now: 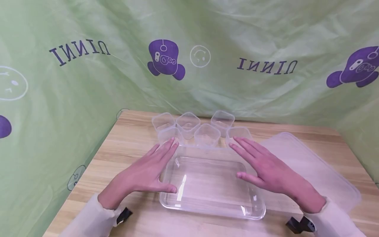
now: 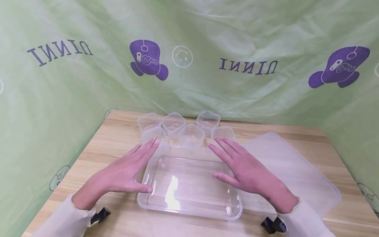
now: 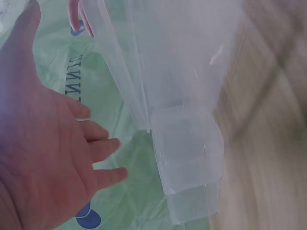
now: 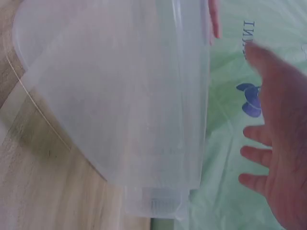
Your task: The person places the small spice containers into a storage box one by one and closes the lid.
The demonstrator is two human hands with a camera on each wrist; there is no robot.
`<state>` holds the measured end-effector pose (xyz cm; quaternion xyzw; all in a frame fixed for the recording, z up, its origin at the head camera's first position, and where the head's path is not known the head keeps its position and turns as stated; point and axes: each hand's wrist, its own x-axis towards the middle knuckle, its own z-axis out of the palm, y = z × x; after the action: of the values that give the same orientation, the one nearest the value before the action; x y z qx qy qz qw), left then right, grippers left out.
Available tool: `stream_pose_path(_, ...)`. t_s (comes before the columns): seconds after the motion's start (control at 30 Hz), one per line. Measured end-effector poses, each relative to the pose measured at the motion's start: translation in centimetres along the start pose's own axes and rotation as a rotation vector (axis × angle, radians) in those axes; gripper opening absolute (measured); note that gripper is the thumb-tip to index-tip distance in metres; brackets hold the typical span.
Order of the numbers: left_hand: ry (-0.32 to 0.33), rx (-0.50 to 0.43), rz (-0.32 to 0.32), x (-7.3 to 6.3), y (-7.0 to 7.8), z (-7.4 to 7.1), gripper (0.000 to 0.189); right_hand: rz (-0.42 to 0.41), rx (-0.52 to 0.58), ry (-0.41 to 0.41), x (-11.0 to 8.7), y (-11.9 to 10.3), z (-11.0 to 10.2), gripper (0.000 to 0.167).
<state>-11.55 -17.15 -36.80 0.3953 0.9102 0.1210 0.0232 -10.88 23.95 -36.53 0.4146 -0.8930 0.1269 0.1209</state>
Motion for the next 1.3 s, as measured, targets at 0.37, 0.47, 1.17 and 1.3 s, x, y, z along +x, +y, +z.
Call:
stream_pose_path(0.37,-0.061,-0.047,-0.115,-2.0,1.2,-0.2,0.134,0.123,-0.011,0.127,-0.5,2.0,0.4,0.067)
stream_pose_path(0.47,-0.07,-0.047,-0.124,-2.1,1.3,0.0,0.138,0.165,-0.016,0.165,-0.7,2.4,0.5,0.065)
stream_pose_path(1.17,-0.179,-0.099,-0.2,-2.7,1.3,0.1,0.146,0.455,0.086,0.099,-1.6,5.5,1.0,0.048)
stream_pose_path(1.3,-0.184,-0.1,-0.195,-2.8,1.2,0.3,0.145,0.452,0.104,0.088,-1.7,5.9,1.3,0.045)
